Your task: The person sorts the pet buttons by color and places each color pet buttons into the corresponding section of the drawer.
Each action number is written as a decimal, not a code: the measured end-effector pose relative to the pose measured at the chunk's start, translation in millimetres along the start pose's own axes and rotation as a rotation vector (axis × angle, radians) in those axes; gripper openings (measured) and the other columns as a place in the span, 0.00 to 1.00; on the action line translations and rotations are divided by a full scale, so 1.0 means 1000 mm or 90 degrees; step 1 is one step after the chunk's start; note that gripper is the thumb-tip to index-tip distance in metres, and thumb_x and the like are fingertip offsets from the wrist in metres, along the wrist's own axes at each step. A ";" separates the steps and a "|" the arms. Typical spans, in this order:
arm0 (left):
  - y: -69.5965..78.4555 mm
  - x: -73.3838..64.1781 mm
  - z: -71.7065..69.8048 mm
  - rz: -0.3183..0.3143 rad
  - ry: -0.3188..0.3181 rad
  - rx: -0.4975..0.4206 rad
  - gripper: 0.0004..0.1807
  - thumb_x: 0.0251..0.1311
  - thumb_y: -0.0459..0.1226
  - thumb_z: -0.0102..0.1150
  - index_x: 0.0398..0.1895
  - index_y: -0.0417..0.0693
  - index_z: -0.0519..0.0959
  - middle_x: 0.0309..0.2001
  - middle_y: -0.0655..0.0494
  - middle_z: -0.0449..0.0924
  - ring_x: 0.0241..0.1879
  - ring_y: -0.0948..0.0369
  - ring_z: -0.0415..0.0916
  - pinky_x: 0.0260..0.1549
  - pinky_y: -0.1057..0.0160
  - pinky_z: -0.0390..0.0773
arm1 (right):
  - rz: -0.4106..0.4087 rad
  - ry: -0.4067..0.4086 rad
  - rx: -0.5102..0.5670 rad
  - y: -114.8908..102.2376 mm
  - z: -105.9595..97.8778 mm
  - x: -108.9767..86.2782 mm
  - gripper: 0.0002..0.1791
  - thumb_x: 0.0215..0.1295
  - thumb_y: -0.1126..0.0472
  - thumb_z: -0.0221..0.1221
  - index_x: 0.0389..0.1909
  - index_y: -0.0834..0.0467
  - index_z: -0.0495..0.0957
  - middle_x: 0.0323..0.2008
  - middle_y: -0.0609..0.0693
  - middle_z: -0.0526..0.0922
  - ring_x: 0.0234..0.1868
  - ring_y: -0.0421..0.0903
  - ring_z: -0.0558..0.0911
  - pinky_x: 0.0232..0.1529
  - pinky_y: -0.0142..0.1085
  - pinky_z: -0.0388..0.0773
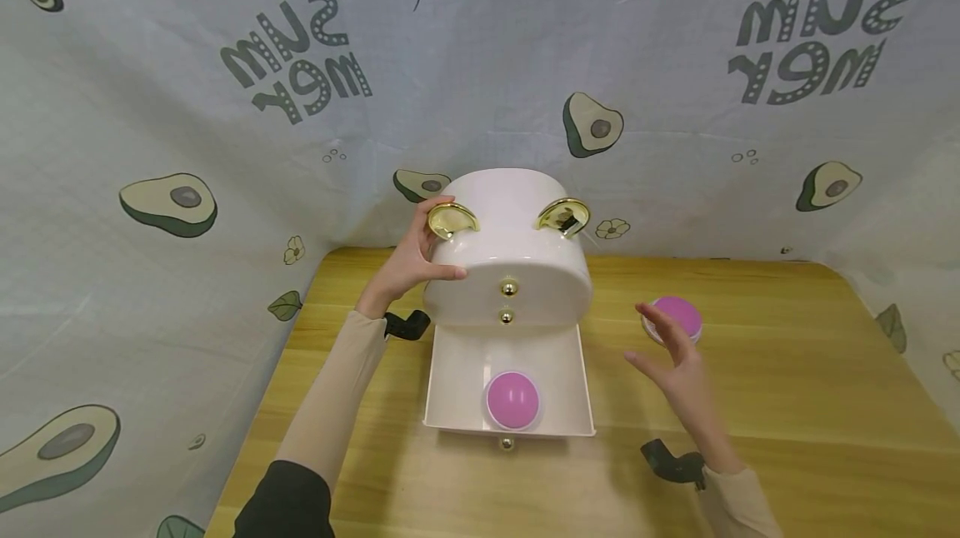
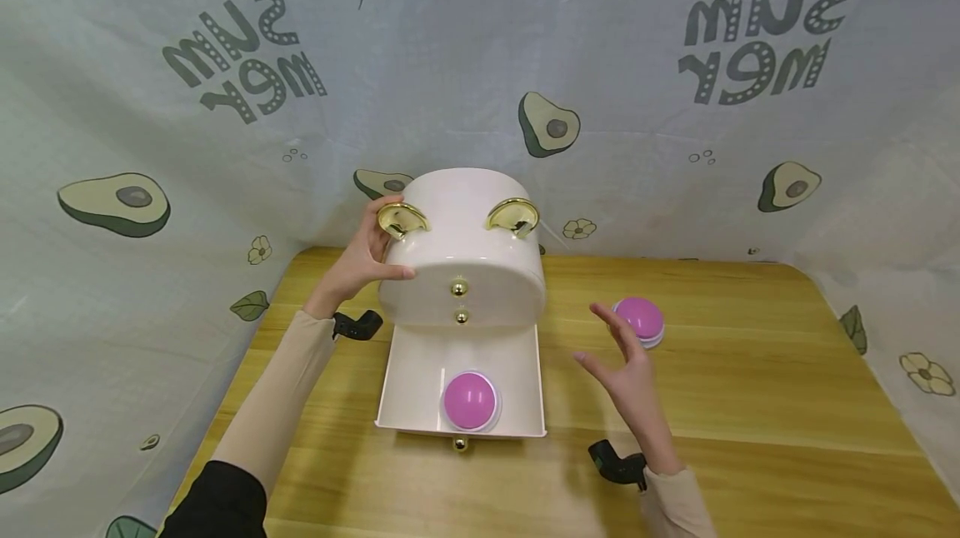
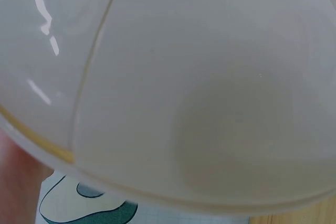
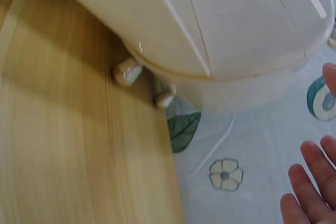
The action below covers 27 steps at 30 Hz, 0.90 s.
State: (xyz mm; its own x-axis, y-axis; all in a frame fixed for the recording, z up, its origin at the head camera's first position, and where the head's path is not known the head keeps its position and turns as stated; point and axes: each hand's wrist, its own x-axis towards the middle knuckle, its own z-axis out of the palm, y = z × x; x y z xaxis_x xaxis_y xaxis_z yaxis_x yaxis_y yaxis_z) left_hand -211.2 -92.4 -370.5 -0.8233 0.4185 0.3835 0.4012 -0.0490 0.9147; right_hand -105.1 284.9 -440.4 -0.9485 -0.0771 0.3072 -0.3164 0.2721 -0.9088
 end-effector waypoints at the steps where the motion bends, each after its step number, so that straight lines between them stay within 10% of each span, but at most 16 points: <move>1: 0.000 0.000 0.000 -0.001 0.000 0.001 0.56 0.38 0.17 0.68 0.69 0.46 0.48 0.67 0.49 0.51 0.68 0.56 0.53 0.66 0.55 0.51 | 0.008 0.003 -0.008 0.002 -0.003 0.000 0.36 0.59 0.75 0.61 0.68 0.64 0.61 0.66 0.50 0.67 0.66 0.34 0.60 0.62 0.22 0.54; 27: 0.000 -0.001 0.000 -0.002 0.002 -0.007 0.56 0.38 0.15 0.67 0.70 0.47 0.48 0.67 0.49 0.52 0.66 0.56 0.54 0.65 0.57 0.52 | 0.055 0.028 0.027 0.061 -0.044 0.020 0.39 0.61 0.75 0.59 0.72 0.60 0.56 0.70 0.53 0.60 0.68 0.40 0.57 0.66 0.27 0.50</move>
State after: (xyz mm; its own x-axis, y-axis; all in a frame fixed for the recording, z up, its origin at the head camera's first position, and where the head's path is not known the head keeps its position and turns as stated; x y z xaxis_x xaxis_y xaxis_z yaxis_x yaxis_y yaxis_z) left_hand -210.6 -92.6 -371.1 -0.8261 0.4153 0.3810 0.3938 -0.0583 0.9173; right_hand -142.8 342.1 -477.6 -0.9710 -0.0134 0.2388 -0.2352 0.2343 -0.9433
